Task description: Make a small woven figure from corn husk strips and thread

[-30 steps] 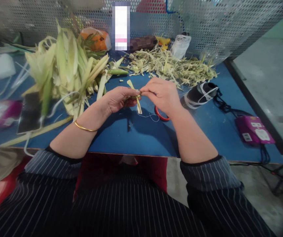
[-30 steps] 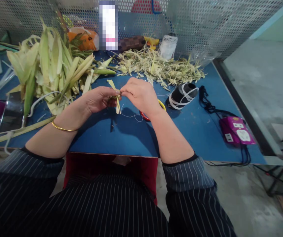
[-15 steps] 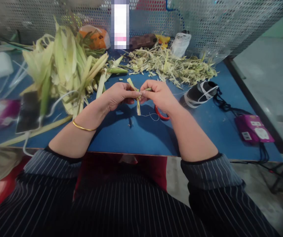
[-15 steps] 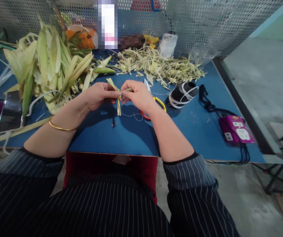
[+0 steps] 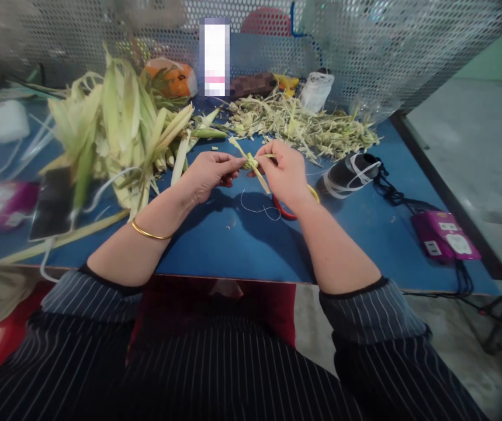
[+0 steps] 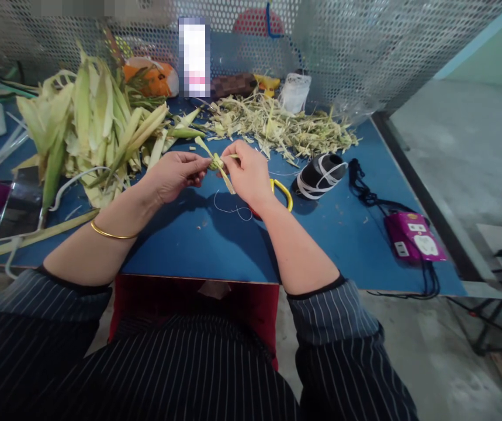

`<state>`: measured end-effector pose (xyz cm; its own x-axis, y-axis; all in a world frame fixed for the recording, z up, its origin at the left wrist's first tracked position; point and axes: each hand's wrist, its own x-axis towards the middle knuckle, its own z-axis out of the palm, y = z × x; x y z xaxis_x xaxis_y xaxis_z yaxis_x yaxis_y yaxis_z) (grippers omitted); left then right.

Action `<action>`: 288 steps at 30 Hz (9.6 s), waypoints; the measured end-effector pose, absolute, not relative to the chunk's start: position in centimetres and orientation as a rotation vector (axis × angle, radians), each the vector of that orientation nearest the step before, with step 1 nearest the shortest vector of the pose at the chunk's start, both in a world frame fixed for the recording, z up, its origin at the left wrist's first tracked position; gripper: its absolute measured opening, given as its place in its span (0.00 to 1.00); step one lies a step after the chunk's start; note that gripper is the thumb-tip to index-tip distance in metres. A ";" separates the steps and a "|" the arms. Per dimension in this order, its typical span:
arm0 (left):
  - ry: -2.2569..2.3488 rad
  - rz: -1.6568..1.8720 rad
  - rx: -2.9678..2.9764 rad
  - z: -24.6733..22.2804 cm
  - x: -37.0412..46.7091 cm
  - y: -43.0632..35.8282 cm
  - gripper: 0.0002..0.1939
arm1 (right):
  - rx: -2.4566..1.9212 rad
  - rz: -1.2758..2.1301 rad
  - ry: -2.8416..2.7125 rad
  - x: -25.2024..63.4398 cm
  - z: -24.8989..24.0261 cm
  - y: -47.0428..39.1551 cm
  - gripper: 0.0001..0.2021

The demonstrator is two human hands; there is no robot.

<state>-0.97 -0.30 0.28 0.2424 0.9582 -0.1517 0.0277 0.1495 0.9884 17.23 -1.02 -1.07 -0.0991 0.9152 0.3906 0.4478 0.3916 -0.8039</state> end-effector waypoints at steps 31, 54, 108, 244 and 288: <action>1.289 1.021 2.101 -0.3 -0.7 -0.6 0.08 | -1.288 0.732 -1.436 15.8 -3.0 -0.7 0.04; 1.021 0.951 1.433 -0.3 -0.1 -0.6 0.12 | -1.383 0.958 -1.476 16.6 -1.1 -1.1 0.04; 1.198 0.939 1.036 -0.4 0.2 -0.5 0.09 | -1.318 0.857 -1.633 16.5 -2.2 -0.7 0.04; 0.954 1.077 0.894 0.1 0.4 -0.9 0.09 | -1.274 0.184 -2.124 17.1 -0.2 -2.3 0.06; 0.875 0.973 1.376 0.1 0.0 -1.3 0.10 | -1.137 1.412 -1.352 18.3 -0.9 -0.1 0.10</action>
<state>-0.02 -1.34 0.10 0.3723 0.9265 0.0545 -0.0433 -0.0414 0.9982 18.28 -0.13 -0.92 -0.2232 0.9733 -0.0527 0.0106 -0.0516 -0.9986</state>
